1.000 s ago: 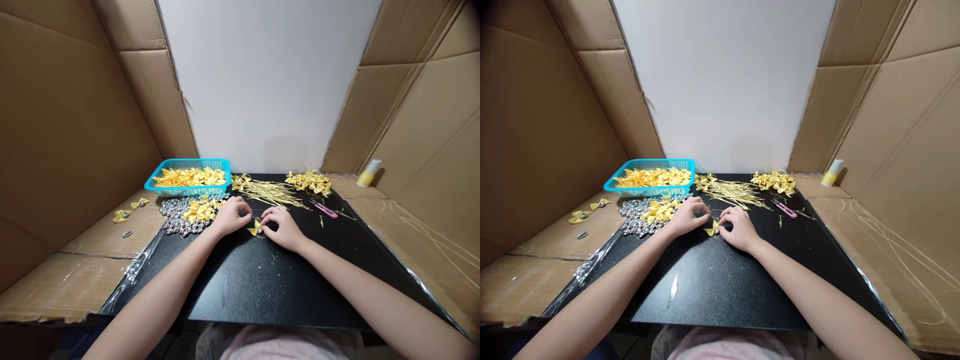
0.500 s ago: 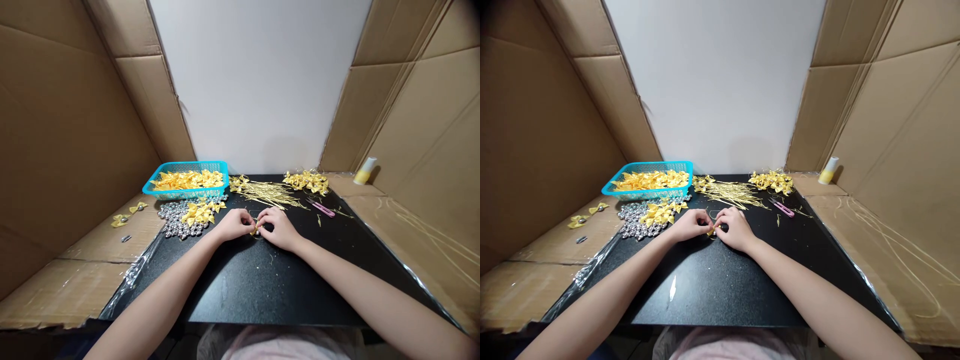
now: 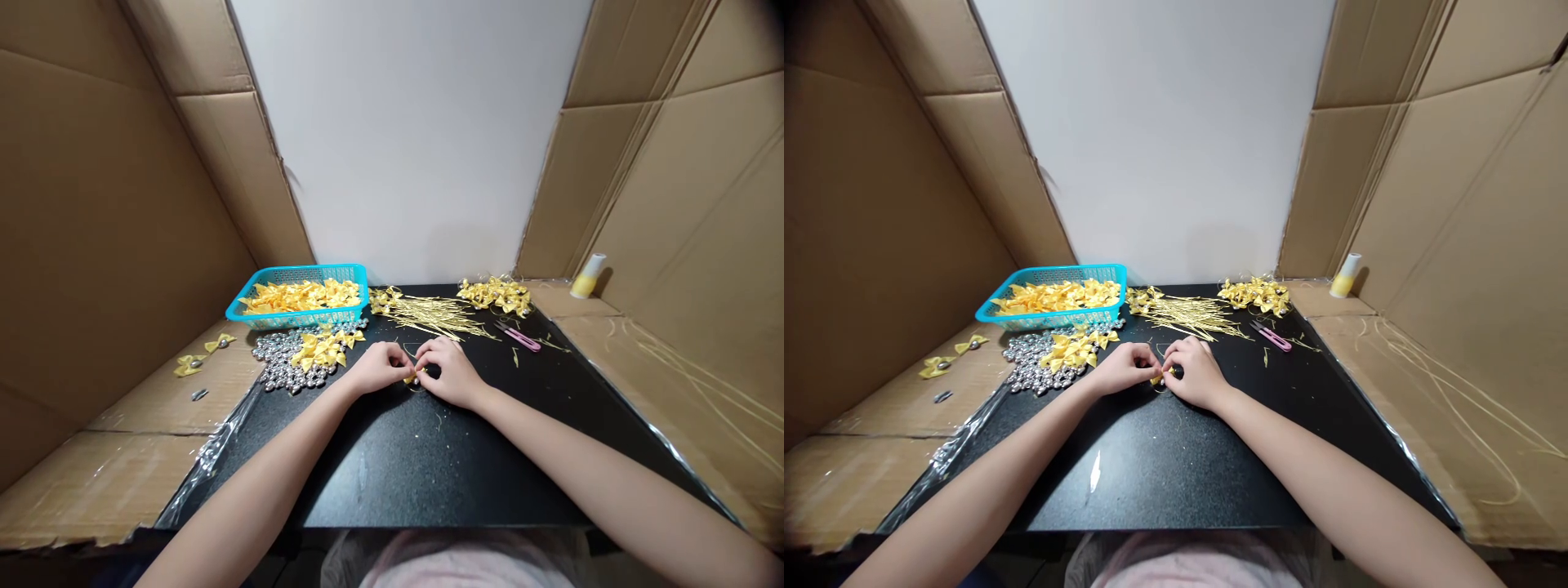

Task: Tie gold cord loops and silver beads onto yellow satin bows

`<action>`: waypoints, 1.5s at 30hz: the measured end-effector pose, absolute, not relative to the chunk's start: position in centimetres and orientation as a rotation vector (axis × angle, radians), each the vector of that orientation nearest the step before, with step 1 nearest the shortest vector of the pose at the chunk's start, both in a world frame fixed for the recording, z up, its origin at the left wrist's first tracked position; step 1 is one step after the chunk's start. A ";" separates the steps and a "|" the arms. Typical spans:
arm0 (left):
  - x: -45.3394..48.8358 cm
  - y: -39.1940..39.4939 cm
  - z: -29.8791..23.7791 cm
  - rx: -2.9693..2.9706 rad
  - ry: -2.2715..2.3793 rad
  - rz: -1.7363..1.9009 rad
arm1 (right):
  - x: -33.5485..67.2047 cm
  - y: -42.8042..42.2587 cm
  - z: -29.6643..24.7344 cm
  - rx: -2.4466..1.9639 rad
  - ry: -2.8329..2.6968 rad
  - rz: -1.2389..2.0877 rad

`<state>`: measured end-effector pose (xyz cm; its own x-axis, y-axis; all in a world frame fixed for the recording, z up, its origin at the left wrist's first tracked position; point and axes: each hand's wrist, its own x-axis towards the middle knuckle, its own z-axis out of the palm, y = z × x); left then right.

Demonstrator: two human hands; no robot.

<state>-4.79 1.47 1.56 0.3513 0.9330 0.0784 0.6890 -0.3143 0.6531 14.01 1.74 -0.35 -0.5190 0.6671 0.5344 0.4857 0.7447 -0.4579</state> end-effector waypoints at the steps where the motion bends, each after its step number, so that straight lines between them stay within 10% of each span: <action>1: -4.8 1.5 1.5 2.100 1.406 0.618 | 14.0 1.8 -0.4 -0.862 -2.225 0.321; 45: -4.0 1.0 1.8 2.103 1.311 0.715 | 14.6 1.5 0.2 -0.814 -2.284 0.099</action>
